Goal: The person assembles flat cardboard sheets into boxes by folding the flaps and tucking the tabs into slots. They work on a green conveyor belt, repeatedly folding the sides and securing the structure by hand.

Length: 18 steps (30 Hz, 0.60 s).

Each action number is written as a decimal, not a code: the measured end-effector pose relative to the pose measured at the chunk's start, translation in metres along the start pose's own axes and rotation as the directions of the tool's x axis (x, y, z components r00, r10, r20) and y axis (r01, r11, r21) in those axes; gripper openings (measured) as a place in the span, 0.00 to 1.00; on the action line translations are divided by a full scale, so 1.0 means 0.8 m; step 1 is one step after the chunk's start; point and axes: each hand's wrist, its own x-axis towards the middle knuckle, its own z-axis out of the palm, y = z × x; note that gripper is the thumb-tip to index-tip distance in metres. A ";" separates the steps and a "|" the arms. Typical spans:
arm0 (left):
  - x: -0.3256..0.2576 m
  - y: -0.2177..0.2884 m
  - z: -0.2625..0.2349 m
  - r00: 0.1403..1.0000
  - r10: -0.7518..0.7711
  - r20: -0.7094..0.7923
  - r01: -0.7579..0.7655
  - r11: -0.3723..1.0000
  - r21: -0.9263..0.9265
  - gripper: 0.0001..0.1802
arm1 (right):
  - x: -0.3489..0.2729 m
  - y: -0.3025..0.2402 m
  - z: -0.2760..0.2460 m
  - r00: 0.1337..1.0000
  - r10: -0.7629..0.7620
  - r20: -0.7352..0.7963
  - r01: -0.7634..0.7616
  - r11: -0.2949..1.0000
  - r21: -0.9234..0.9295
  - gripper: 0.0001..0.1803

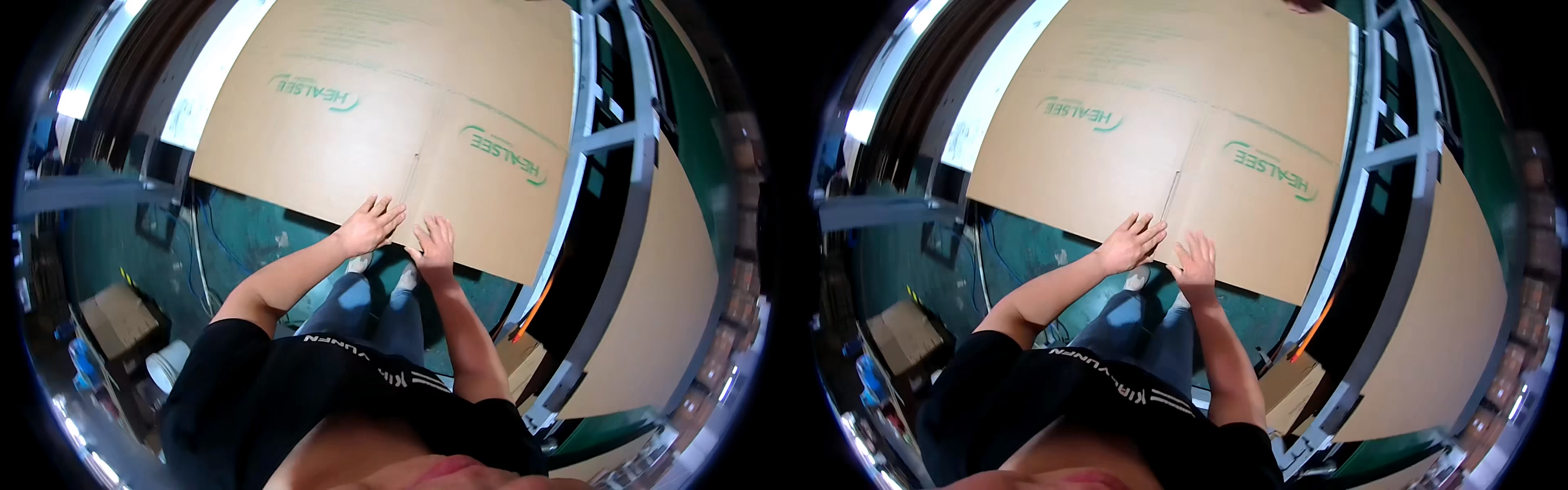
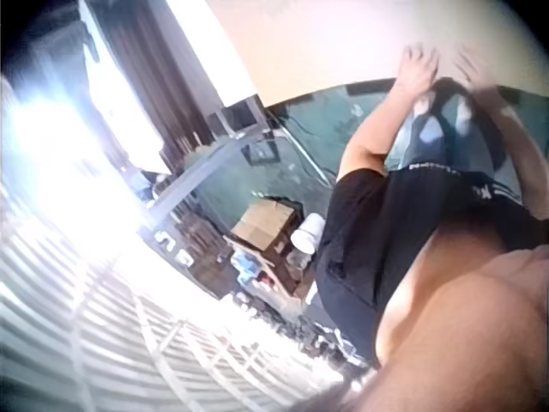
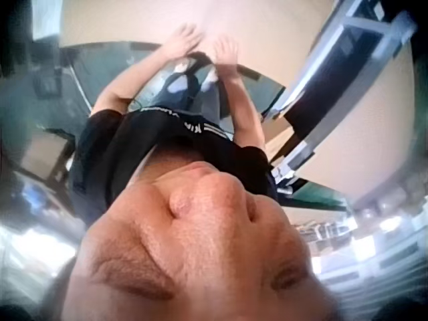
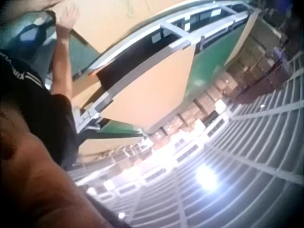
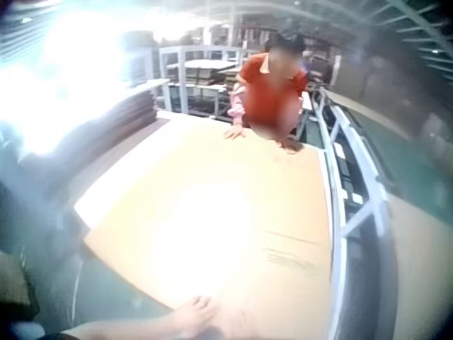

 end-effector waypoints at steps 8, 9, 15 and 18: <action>0.015 -0.006 -0.010 0.997 0.062 -0.045 -0.062 0.998 0.002 0.41 | 0.007 -0.060 -0.088 0.958 0.247 -0.148 -0.240 0.969 0.064 0.24; 0.021 0.004 -0.010 0.998 0.061 -0.008 -0.061 0.998 -0.020 0.41 | -0.011 -0.070 -0.122 0.926 0.305 -0.222 -0.303 0.952 0.042 0.24; -0.003 0.003 -0.021 0.982 -0.055 0.180 0.055 0.998 0.006 0.40 | -0.267 0.026 -0.338 0.479 0.518 -0.709 -0.729 0.685 0.008 0.21; 0.004 0.015 -0.016 0.978 -0.081 0.192 0.091 0.995 -0.040 0.40 | -0.450 0.116 -0.416 0.208 0.533 -0.820 -0.946 0.321 -0.032 0.32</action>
